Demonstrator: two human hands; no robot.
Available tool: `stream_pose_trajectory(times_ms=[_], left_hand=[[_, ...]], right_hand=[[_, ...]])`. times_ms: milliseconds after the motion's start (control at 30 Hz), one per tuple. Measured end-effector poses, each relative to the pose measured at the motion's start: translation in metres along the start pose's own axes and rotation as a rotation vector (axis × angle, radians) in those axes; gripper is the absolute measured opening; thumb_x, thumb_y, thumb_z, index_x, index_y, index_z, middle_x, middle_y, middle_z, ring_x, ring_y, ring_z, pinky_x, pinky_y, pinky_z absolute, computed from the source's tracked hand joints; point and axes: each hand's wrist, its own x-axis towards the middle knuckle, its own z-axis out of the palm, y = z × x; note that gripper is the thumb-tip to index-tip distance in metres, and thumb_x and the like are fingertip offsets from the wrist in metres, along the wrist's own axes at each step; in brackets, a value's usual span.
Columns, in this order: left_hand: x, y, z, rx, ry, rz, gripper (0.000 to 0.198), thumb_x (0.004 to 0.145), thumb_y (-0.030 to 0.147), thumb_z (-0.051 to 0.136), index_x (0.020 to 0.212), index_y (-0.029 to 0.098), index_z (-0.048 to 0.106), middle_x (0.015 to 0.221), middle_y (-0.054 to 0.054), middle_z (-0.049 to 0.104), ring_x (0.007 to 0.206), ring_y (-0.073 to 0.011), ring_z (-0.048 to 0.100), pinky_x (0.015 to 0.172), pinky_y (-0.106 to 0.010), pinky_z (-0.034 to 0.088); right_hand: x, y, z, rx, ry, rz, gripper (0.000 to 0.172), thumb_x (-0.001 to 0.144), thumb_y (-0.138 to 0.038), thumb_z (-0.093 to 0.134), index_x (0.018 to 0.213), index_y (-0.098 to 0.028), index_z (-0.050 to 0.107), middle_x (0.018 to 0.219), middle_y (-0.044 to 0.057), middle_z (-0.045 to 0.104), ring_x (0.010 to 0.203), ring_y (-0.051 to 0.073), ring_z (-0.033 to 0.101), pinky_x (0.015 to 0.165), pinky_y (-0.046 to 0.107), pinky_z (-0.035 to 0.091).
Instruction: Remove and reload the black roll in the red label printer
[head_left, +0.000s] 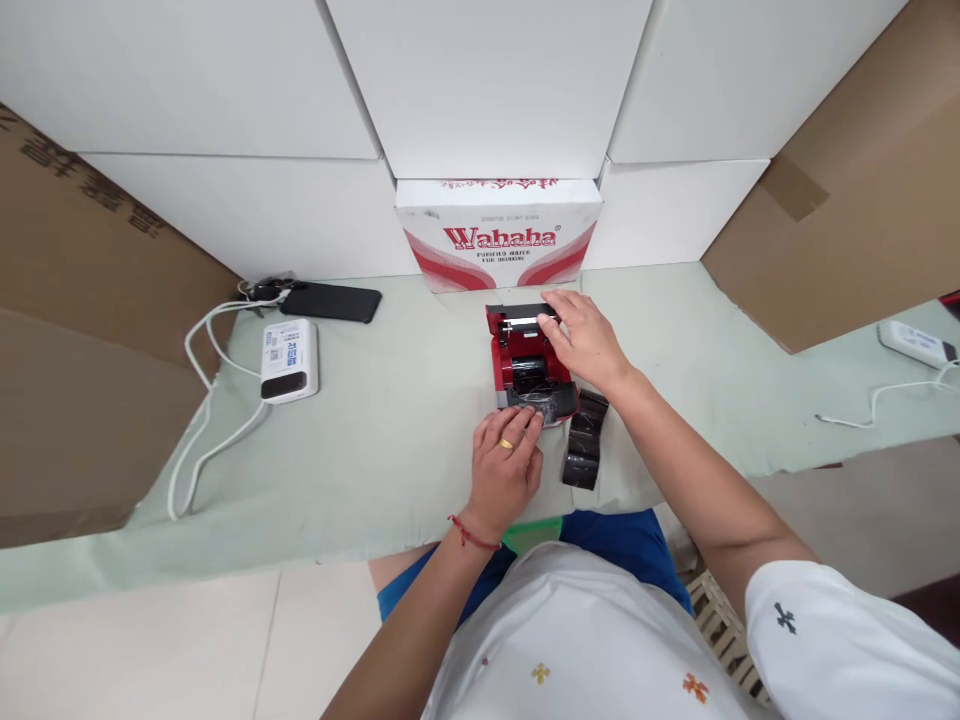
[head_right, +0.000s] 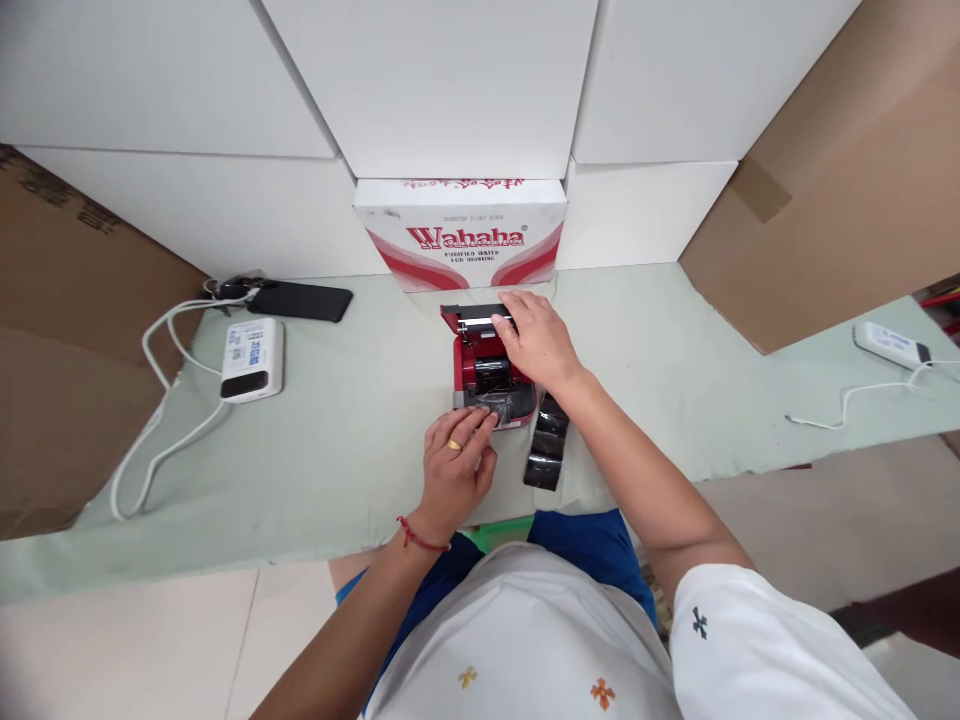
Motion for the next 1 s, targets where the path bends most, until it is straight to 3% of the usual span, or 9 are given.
stream_pose_trajectory(times_ms=[167, 300, 433, 533, 633, 767, 900, 1000], left_hand=[[0.0, 0.004, 0.0, 0.027, 0.022, 0.008, 0.063, 0.094, 0.012, 0.055, 0.153, 0.034, 0.059, 0.136, -0.01, 0.075, 0.13, -0.0324, 0.066, 0.114, -0.059, 0.048], [0.01, 0.001, -0.009, -0.03, 0.08, -0.01, 0.064, 0.097, 0.013, 0.053, 0.157, 0.034, 0.054, 0.142, -0.01, 0.071, 0.138, -0.0307, 0.062, 0.119, -0.057, 0.048], [0.029, -0.021, -0.024, -0.136, 0.086, -0.097, 0.066, 0.101, 0.012, 0.043, 0.164, 0.032, 0.043, 0.156, -0.008, 0.064, 0.149, -0.0266, 0.056, 0.133, -0.056, 0.034], [0.039, -0.047, -0.029, -0.172, -0.003, -0.131, 0.072, 0.099, 0.009, 0.043, 0.166, 0.033, 0.04, 0.155, -0.005, 0.067, 0.151, -0.026, 0.056, 0.137, -0.06, 0.022], [0.041, -0.067, -0.029, -0.165, -0.092, -0.113, 0.069, 0.095, 0.008, 0.045, 0.159, 0.033, 0.052, 0.153, -0.004, 0.068, 0.15, -0.0262, 0.057, 0.133, -0.055, 0.034], [0.043, -0.071, -0.031, -0.197, -0.111, -0.128, 0.061, 0.095, 0.011, 0.05, 0.151, 0.031, 0.062, 0.151, -0.004, 0.069, 0.149, -0.027, 0.057, 0.13, -0.052, 0.042], [0.049, -0.065, -0.033, -0.451, -0.089, -0.341, 0.047, 0.101, 0.027, 0.057, 0.147, 0.028, 0.062, 0.136, -0.008, 0.077, 0.139, -0.0289, 0.064, 0.127, -0.054, 0.043], [0.05, -0.067, -0.027, -0.695, 0.01, -0.516, 0.055, 0.099, 0.041, 0.067, 0.152, 0.03, 0.054, 0.135, -0.01, 0.075, 0.136, -0.0279, 0.065, 0.12, -0.052, 0.049]], right_hand=[[-0.037, -0.009, -0.014, -0.023, -0.06, -0.069, 0.043, 0.108, -0.023, 0.044, 0.139, -0.016, 0.072, 0.14, 0.014, 0.075, 0.133, 0.029, 0.065, 0.122, 0.051, 0.047], [-0.067, -0.008, -0.013, -0.053, -0.202, -0.092, 0.057, 0.093, 0.0, 0.045, 0.139, -0.019, 0.073, 0.148, 0.01, 0.072, 0.139, 0.026, 0.066, 0.129, 0.053, 0.041], [-0.08, -0.006, -0.004, -0.066, -0.287, -0.066, 0.069, 0.084, 0.007, 0.047, 0.145, -0.015, 0.07, 0.156, 0.012, 0.064, 0.148, 0.026, 0.059, 0.13, 0.051, 0.042], [-0.085, -0.005, -0.001, -0.052, -0.288, -0.059, 0.074, 0.082, 0.008, 0.049, 0.148, -0.017, 0.068, 0.159, 0.01, 0.061, 0.15, 0.025, 0.057, 0.129, 0.05, 0.044], [-0.09, -0.005, 0.001, -0.032, -0.263, -0.057, 0.077, 0.082, 0.009, 0.047, 0.15, -0.021, 0.067, 0.159, 0.007, 0.061, 0.151, 0.023, 0.056, 0.127, 0.047, 0.047], [-0.093, -0.005, 0.001, -0.015, -0.242, -0.033, 0.076, 0.082, 0.01, 0.047, 0.148, -0.021, 0.068, 0.158, 0.007, 0.062, 0.151, 0.023, 0.056, 0.126, 0.047, 0.048], [-0.087, -0.007, 0.003, 0.002, -0.193, 0.023, 0.063, 0.084, 0.006, 0.049, 0.134, -0.021, 0.077, 0.148, 0.007, 0.071, 0.142, 0.025, 0.065, 0.126, 0.05, 0.047], [-0.085, -0.014, 0.005, 0.039, -0.091, 0.052, 0.062, 0.086, 0.005, 0.047, 0.135, -0.022, 0.075, 0.138, 0.007, 0.077, 0.131, 0.025, 0.071, 0.126, 0.052, 0.046]])
